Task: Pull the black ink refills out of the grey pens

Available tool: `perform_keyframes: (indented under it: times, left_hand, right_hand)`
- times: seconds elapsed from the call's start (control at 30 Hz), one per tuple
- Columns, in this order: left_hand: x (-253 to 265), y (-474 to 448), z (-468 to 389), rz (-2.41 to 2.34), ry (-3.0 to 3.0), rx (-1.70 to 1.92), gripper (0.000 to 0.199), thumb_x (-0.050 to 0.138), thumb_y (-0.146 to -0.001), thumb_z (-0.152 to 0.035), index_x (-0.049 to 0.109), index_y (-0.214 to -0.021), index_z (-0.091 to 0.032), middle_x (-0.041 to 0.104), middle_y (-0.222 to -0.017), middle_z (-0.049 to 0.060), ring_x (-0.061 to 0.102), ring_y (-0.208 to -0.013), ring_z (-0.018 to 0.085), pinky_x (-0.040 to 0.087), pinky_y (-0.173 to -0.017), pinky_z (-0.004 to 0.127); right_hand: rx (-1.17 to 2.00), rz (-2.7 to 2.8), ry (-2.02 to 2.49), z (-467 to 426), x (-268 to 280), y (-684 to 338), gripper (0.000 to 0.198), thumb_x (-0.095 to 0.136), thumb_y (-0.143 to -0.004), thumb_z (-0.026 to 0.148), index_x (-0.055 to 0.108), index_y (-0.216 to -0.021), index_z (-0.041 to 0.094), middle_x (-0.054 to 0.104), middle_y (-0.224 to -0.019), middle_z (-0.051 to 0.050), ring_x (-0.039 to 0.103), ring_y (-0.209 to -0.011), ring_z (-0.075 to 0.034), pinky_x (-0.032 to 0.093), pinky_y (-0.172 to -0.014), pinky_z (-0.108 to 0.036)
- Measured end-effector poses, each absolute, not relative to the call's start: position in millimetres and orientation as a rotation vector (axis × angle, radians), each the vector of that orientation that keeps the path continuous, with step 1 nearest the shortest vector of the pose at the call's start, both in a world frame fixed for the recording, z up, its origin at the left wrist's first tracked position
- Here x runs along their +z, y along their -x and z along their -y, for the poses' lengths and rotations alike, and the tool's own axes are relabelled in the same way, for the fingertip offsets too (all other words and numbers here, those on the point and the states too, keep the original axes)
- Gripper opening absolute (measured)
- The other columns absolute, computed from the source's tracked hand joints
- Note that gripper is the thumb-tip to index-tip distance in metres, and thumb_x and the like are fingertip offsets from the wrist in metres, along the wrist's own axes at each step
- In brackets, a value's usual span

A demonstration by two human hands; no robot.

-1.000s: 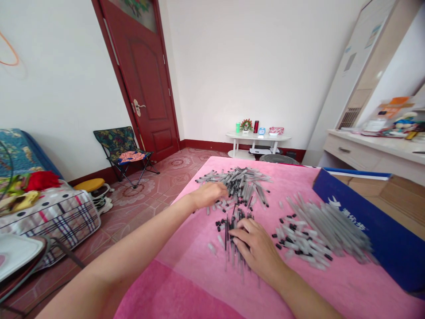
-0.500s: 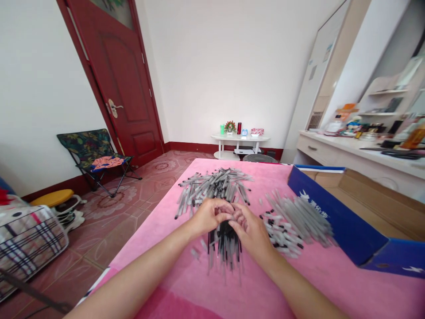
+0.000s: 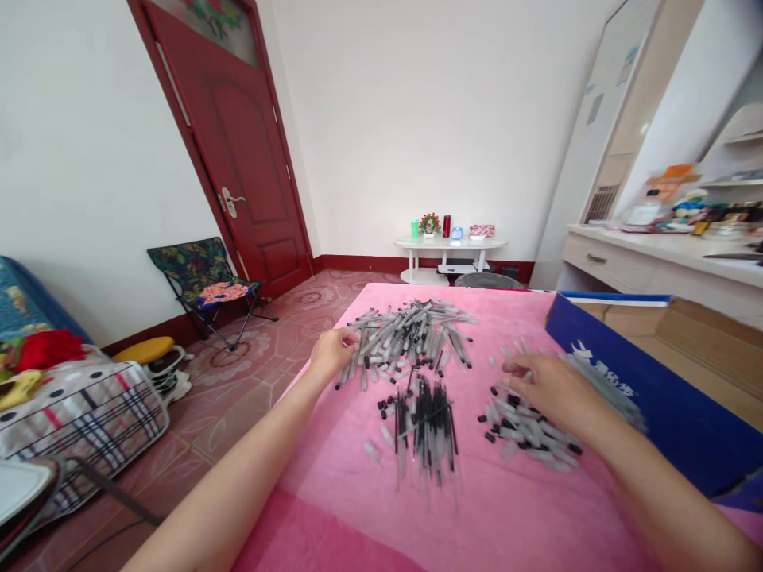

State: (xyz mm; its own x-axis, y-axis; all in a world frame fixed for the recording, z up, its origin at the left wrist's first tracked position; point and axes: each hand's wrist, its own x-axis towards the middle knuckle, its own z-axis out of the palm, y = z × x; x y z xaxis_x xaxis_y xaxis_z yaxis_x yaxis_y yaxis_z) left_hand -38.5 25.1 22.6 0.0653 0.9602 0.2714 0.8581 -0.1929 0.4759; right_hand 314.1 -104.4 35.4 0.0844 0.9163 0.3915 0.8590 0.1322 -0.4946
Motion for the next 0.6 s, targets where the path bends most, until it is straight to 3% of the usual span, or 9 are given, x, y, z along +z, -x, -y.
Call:
perform_keyframes:
  times: [0.17,0.3,0.6]
  left_hand:
    - [25.4,52.1,-16.4,-2.031,-2.127,0.537,0.025,0.067,-0.056,-0.047,0.066,-0.063,-0.022,0.065,-0.069,0.003,0.059,-0.068,0.018,0.04,-0.059,0.024]
    - [19.6,41.5,0.0,-2.047,-2.219,0.373,0.038,0.06,-0.058,-0.06,0.066,-0.064,-0.023,0.066,-0.071,0.006,0.06,-0.07,0.02,0.04,-0.059,0.025]
    - [6.8,26.9,12.7,-1.949,-2.193,0.276,0.019,0.063,-0.061,-0.038,0.066,-0.066,-0.019,0.063,-0.063,0.005,0.06,-0.069,0.018,0.039,-0.058,0.022]
  right_hand:
    - [0.147,1.945,1.84,102.7,38.2,-299.7,0.016,0.056,-0.07,0.03,0.067,-0.076,0.022,0.068,-0.078,-0.008,0.061,-0.07,-0.024,0.041,-0.057,-0.031]
    - [0.156,1.959,1.811,100.9,32.9,-295.0,0.019,0.053,-0.071,0.031,0.067,-0.078,0.02,0.068,-0.079,-0.007,0.061,-0.072,-0.022,0.041,-0.061,-0.029]
    - [0.186,1.985,1.767,105.6,38.4,-283.5,0.02,0.052,-0.071,0.029,0.067,-0.08,0.02,0.067,-0.081,-0.007,0.06,-0.071,-0.02,0.039,-0.058,-0.026]
